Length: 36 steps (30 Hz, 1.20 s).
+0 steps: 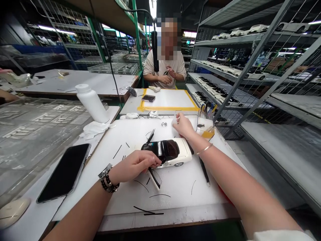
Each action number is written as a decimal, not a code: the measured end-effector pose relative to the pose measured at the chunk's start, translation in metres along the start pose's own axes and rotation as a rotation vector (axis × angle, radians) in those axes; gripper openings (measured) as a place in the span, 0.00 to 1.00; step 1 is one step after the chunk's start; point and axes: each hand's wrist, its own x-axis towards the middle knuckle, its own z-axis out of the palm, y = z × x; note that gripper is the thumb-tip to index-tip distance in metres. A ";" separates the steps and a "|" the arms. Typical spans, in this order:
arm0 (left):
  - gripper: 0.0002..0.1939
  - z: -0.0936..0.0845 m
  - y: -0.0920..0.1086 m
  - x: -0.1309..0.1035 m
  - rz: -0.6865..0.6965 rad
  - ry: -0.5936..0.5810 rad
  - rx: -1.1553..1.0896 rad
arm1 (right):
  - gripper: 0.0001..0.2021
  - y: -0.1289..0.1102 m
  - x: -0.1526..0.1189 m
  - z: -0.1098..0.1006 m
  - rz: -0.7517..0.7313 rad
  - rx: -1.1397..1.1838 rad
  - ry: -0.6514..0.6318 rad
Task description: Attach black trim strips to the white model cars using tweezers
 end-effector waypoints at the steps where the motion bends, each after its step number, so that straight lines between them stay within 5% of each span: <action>1: 0.27 0.000 0.000 0.000 0.002 -0.009 0.018 | 0.12 0.004 0.005 0.007 0.011 -0.048 -0.018; 6: 0.26 0.000 -0.002 0.000 -0.046 -0.018 -0.024 | 0.14 0.013 0.002 0.008 -0.037 -0.246 -0.109; 11: 0.26 -0.001 -0.001 -0.001 -0.068 -0.009 -0.037 | 0.08 0.020 -0.045 -0.056 -0.323 -0.429 -0.258; 15: 0.26 -0.002 -0.001 -0.001 -0.078 -0.004 -0.027 | 0.19 0.035 -0.102 -0.097 -0.564 -0.506 -0.451; 19: 0.25 -0.003 -0.003 -0.001 -0.089 -0.015 0.001 | 0.22 0.050 -0.142 -0.100 -0.846 -0.639 -0.436; 25: 0.23 -0.003 -0.002 -0.001 -0.125 0.003 -0.028 | 0.14 0.042 -0.149 -0.100 -1.063 -0.674 -0.341; 28: 0.23 -0.003 0.000 -0.002 -0.135 0.004 0.013 | 0.09 0.025 -0.156 -0.102 -0.905 -0.374 -0.125; 32: 0.24 -0.004 0.002 -0.002 -0.155 0.010 0.068 | 0.05 -0.011 -0.182 -0.081 -0.380 0.157 0.207; 36: 0.24 -0.005 0.001 -0.001 -0.137 0.000 0.068 | 0.13 -0.034 -0.199 -0.040 0.228 0.790 0.038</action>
